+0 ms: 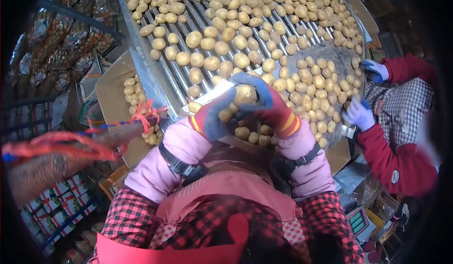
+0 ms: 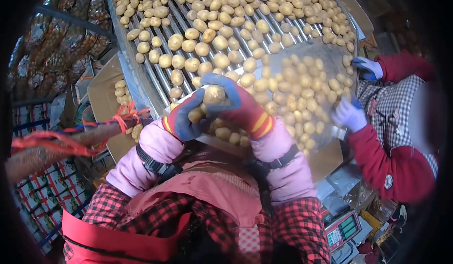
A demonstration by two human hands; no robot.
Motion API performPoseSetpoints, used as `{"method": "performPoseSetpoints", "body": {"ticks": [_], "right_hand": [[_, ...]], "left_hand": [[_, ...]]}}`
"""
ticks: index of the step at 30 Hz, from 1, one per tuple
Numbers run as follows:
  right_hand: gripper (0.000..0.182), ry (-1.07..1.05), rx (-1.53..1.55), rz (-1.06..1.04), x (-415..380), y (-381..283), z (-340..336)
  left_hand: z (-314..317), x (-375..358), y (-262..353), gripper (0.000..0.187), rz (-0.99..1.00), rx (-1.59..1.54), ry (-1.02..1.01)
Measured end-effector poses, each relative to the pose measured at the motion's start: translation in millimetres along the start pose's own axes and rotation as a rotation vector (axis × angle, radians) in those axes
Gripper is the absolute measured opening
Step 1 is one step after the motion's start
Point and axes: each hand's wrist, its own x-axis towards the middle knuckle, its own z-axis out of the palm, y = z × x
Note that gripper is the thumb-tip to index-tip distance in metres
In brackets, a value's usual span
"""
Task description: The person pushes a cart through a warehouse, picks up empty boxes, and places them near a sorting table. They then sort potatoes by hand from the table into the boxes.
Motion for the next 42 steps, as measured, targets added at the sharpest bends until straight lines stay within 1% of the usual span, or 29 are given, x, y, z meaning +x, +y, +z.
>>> {"method": "performPoseSetpoints", "body": {"ticks": [1,2,3,4,5,7,8,9,10,11,12,14,15,16,17,18,19,20,21,23,24,25,26,28,31,32,34,38,42], "right_hand": [[0.046,0.038,-0.041,0.006,-6.1,1.3,10.9],[0.043,0.065,-0.077,0.007,-10.4,4.7,23.2],[0.035,0.171,0.181,0.174,-18.1,14.6,38.8],[0.028,0.205,0.177,0.2,-25.0,9.3,55.8],[0.025,0.14,-0.063,-0.011,-34.1,22.1,69.9],[0.028,-0.029,-0.146,0.028,-46.8,30.3,105.2],[0.032,-0.123,-0.022,0.289,-52.3,23.0,120.4],[0.033,-0.099,0.209,0.4,-63.2,24.4,148.2],[0.032,-0.175,0.245,0.488,-65.6,19.1,164.8],[0.032,-0.235,-0.009,0.346,-59.9,25.4,182.9],[0.034,-0.238,-0.098,0.297,-56.8,36.4,201.2],[0.039,-0.107,0.258,0.465,-49.1,68.6,234.0],[0.042,-0.063,0.394,0.51,-47.9,83.5,248.5],[0.045,0.0,0.487,0.495,-50.9,97.0,262.1],[0.053,-0.181,0.584,0.445,-56.2,118.6,254.8],[0.053,-0.027,0.695,0.643,-60.5,118.8,262.3],[0.052,-0.089,0.673,0.623,-66.5,134.0,258.1],[0.052,-0.149,0.645,0.595,-74.1,153.2,249.1],[0.051,-0.197,0.341,0.508,-79.5,156.6,238.7],[0.044,0.096,0.513,0.813,-79.8,153.1,225.8],[0.045,0.23,0.524,0.939,-81.4,143.7,222.2],[0.052,0.222,0.53,0.957,-88.5,170.8,200.2],[0.053,0.242,0.498,1.024,-92.5,169.5,195.7],[0.056,0.278,0.443,1.148,-95.8,164.6,190.9],[0.06,-0.32,-0.384,0.304,-105.6,124.9,193.9],[0.061,-0.335,-0.078,0.496,-108.3,130.8,197.8],[0.062,-0.192,0.526,0.917,-112.0,143.0,206.0],[0.06,0.038,0.433,0.922,-178.6,132.7,163.3],[0.056,0.204,0.381,0.878,-188.1,129.6,126.4]], "left_hand": [[6.5,-9.2,-2.7,0.039,-0.13,-0.312,0.019],[0.0,-10.3,-12.5,0.041,0.124,0.087,-0.198],[-19.1,-8.8,-24.5,0.043,0.383,0.505,-0.383],[-38.1,-23.1,-32.6,0.044,0.358,0.571,-0.376],[-57.1,-37.6,-41.2,0.045,0.334,0.637,-0.372],[-75.1,-87.0,-82.5,0.045,-0.165,-0.083,-0.052],[-75.4,-110.9,-93.3,0.046,-0.018,0.03,0.001],[-72.2,-135.5,-100.2,0.048,0.122,0.153,0.07],[-73.0,-163.9,-101.5,0.049,-0.203,-0.208,0.207],[-92.3,-176.2,-119.6,0.042,-0.125,-0.279,0.192],[-102.9,-190.4,-128.0,0.036,-0.049,-0.352,0.172],[-119.8,-211.0,-130.7,0.035,0.095,-0.43,0.166],[-122.9,-217.1,-126.9,0.038,0.05,-0.511,0.205],[-117.6,-223.0,-129.9,0.039,0.068,-0.488,0.335],[-110.0,-226.3,-132.2,0.04,0.081,-0.461,0.462],[-104.9,-228.4,-138.2,0.04,0.088,-0.433,0.586],[-109.1,-223.5,-152.7,0.045,0.064,-0.481,0.632],[-120.0,-225.9,-161.0,0.046,0.076,-0.531,0.521],[-131.2,-235.4,-165.7,0.047,0.087,-0.578,0.407],[-146.0,-249.9,-154.2,0.049,0.173,-0.638,0.24],[-143.5,-260.9,-123.0,0.047,0.216,-0.587,0.302],[-162.4,-259.0,-109.7,0.049,0.247,-0.716,0.228],[-201.6,-253.8,-107.0,0.053,0.053,-0.995,0.084],[-223.7,-260.3,-102.8,0.054,0.228,-0.898,0.095],[-152.5,-302.0,-71.1,0.054,0.3,-0.933,0.295],[-147.8,-308.1,-72.1,0.052,0.321,-0.925,0.318],[-139.9,-320.8,-71.9,0.05,0.345,-0.886,0.33],[-221.2,-379.8,-91.7,0.048,0.436,-0.785,0.389],[-328.5,-431.6,-100.3,0.047,0.515,-0.635,0.849]]}}
